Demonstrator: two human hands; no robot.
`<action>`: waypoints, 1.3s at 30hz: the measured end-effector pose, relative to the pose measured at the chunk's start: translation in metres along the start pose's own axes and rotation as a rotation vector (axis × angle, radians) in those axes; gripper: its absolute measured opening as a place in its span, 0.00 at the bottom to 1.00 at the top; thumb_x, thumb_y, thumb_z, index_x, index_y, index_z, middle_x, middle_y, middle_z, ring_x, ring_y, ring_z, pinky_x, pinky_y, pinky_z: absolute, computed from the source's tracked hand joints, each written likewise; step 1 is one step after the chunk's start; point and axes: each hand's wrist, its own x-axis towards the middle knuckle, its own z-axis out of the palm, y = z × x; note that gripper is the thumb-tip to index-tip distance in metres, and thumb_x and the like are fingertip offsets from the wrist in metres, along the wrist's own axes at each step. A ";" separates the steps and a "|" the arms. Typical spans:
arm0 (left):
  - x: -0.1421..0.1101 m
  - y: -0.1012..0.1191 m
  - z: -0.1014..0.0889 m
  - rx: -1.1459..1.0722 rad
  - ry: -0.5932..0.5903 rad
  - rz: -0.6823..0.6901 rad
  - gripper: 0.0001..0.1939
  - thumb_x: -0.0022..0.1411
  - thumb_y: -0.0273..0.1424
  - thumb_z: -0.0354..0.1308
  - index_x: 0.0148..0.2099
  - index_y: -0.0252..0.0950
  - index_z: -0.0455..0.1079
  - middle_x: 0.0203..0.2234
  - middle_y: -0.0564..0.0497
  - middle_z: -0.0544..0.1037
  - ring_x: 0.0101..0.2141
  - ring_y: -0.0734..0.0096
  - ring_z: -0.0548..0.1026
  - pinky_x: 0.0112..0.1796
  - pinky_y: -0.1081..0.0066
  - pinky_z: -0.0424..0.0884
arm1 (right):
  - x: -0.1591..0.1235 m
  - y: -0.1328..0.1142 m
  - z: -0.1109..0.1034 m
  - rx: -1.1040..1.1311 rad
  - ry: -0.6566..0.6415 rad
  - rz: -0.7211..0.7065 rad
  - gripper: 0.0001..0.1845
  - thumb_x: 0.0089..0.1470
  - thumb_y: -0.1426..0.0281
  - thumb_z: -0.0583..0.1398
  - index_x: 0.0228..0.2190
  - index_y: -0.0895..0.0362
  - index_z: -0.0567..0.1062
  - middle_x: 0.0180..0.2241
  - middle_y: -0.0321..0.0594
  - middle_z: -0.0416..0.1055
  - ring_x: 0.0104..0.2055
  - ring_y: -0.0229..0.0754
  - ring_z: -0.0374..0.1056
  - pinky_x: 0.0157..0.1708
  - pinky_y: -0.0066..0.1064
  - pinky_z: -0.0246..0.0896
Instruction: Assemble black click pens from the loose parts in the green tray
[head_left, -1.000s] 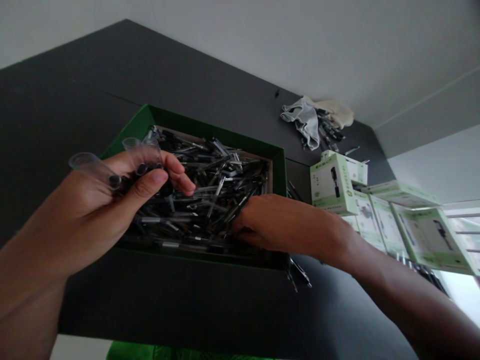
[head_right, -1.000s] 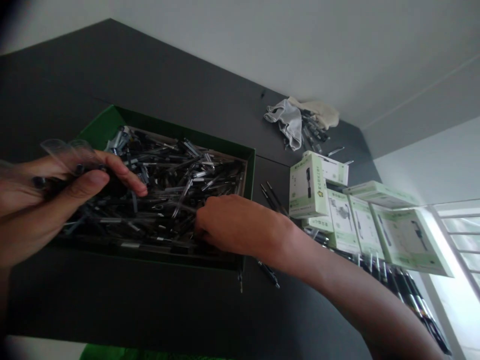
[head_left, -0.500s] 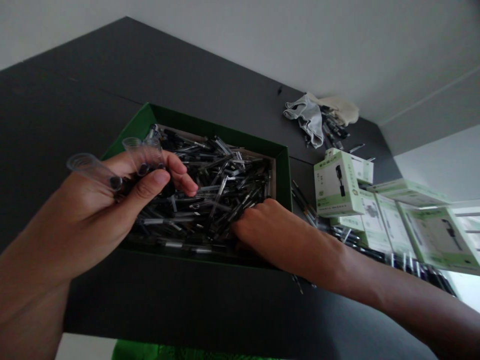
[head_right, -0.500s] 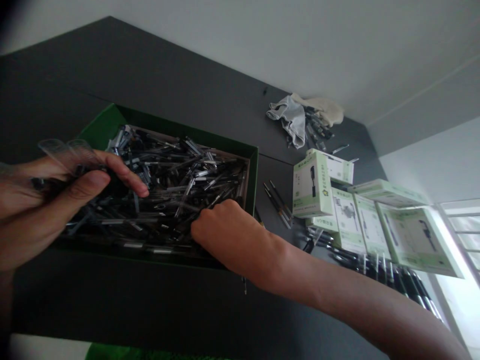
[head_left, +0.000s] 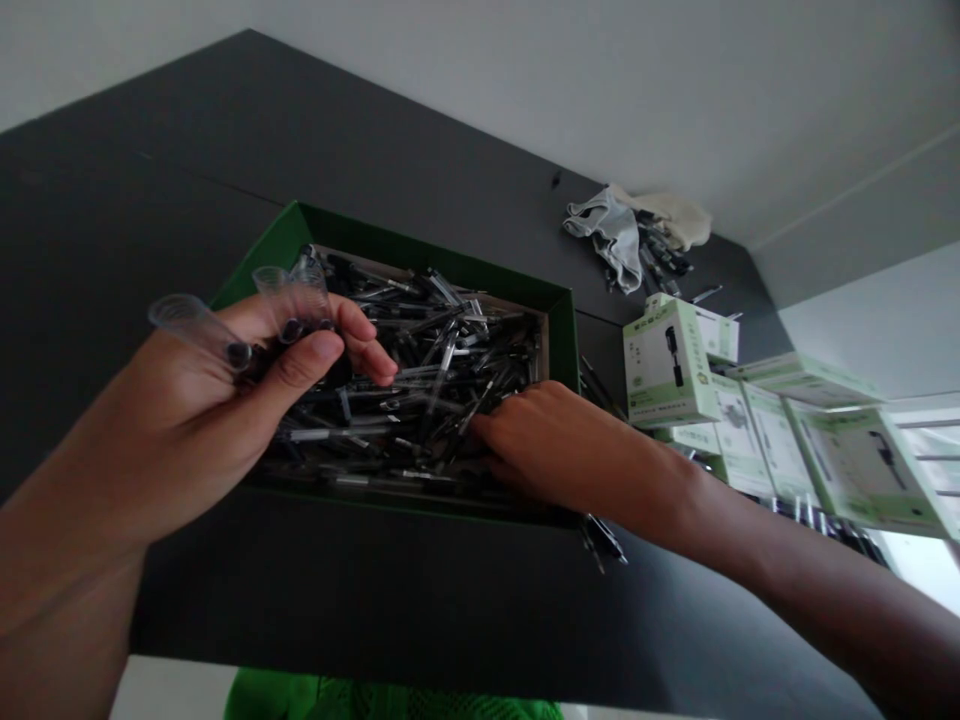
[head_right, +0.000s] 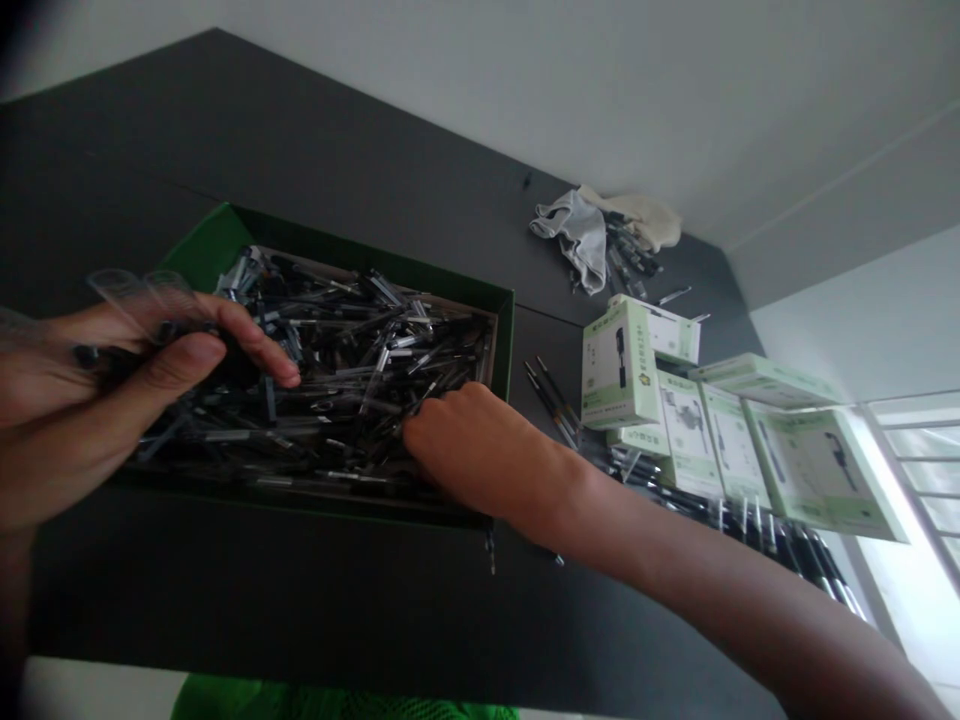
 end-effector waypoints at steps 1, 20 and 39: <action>0.000 -0.001 -0.001 0.000 -0.010 -0.002 0.10 0.77 0.39 0.55 0.48 0.46 0.78 0.40 0.57 0.85 0.46 0.66 0.81 0.51 0.70 0.75 | 0.000 0.003 -0.002 0.026 -0.004 -0.011 0.07 0.64 0.75 0.61 0.39 0.59 0.81 0.33 0.44 0.81 0.34 0.47 0.77 0.31 0.35 0.58; 0.002 -0.002 0.002 -0.015 -0.022 -0.012 0.10 0.77 0.37 0.55 0.48 0.46 0.78 0.40 0.59 0.84 0.46 0.67 0.78 0.54 0.70 0.69 | -0.011 0.006 -0.007 0.220 -0.086 -0.058 0.08 0.63 0.76 0.59 0.42 0.61 0.77 0.38 0.45 0.80 0.38 0.46 0.76 0.39 0.35 0.65; 0.008 0.005 -0.004 -0.181 -0.080 -0.025 0.13 0.72 0.47 0.57 0.42 0.47 0.77 0.36 0.51 0.86 0.42 0.58 0.83 0.49 0.63 0.78 | 0.002 -0.018 -0.013 -0.206 -0.109 -0.107 0.10 0.65 0.79 0.59 0.40 0.61 0.82 0.40 0.49 0.83 0.44 0.50 0.79 0.45 0.39 0.63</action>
